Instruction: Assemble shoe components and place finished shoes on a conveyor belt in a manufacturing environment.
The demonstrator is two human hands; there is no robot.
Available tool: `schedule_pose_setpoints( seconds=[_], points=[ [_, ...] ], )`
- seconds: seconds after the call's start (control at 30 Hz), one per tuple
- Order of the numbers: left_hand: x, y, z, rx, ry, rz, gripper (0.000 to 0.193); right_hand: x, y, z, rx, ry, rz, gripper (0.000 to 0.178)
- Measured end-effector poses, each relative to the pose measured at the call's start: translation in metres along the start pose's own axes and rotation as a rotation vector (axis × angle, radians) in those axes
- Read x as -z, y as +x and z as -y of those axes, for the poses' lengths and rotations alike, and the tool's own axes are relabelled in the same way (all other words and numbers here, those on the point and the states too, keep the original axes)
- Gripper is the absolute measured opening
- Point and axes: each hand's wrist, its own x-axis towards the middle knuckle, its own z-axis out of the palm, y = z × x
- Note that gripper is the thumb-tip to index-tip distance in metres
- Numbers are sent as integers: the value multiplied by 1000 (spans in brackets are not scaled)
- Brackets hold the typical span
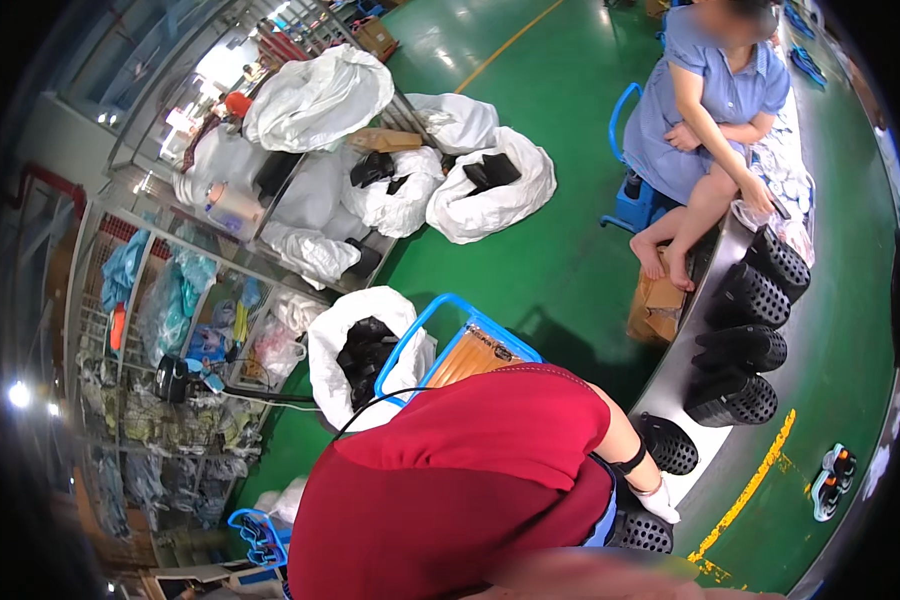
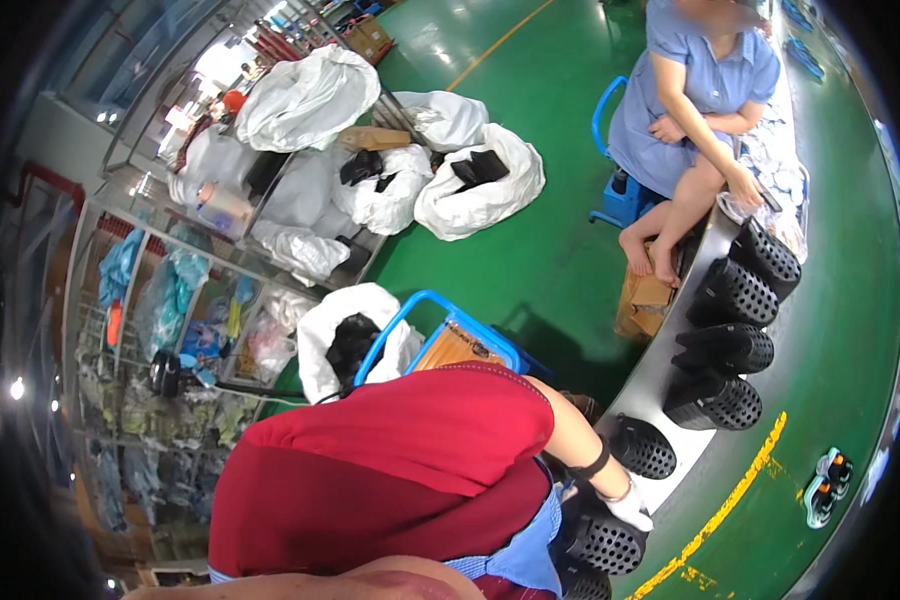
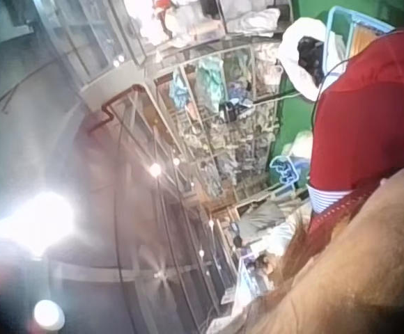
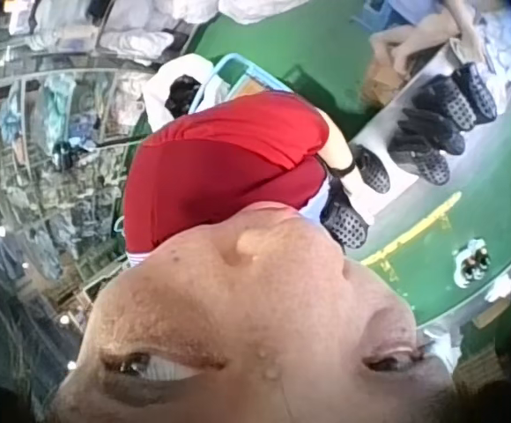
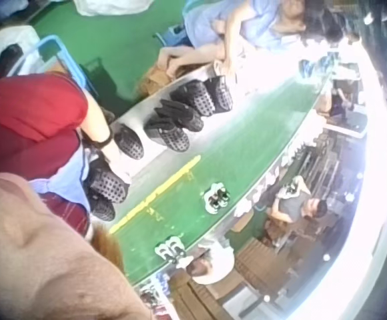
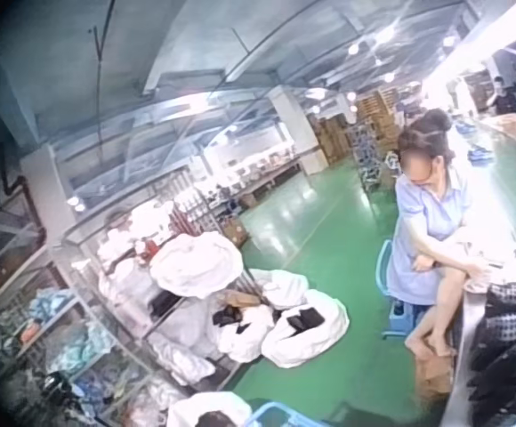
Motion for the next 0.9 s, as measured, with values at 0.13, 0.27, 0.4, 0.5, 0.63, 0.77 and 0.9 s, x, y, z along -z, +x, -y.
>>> schedule_pose_setpoints(
  seconds=[0.13, 0.27, 0.4, 0.5, 0.63, 0.77, 0.9],
  points=[
    [0, -1, 4, -17, -18, -16, 57, -3, -10, -19, -40, -39, -12, 36],
    [2, -4, 7, -45, -13, -6, 60, -4, -21, -26, -52, -82, -49, 35],
    [-1, -5, 10, -81, 5, 4, 62, -4, -32, -24, -52, -134, -88, 34],
    [-3, -5, 12, -105, 17, 5, 64, -7, -41, -21, -54, -172, -109, 33],
    [-8, -11, 21, -432, 42, -172, 34, -9, -51, -16, -51, -227, -141, 32],
    [-12, -11, 39, -492, 114, -185, 24, -10, -57, -5, -41, -285, -179, 31],
    [-16, -5, 64, -518, 252, -196, 23, -16, -69, 6, -43, -338, -233, 29]
  ],
)
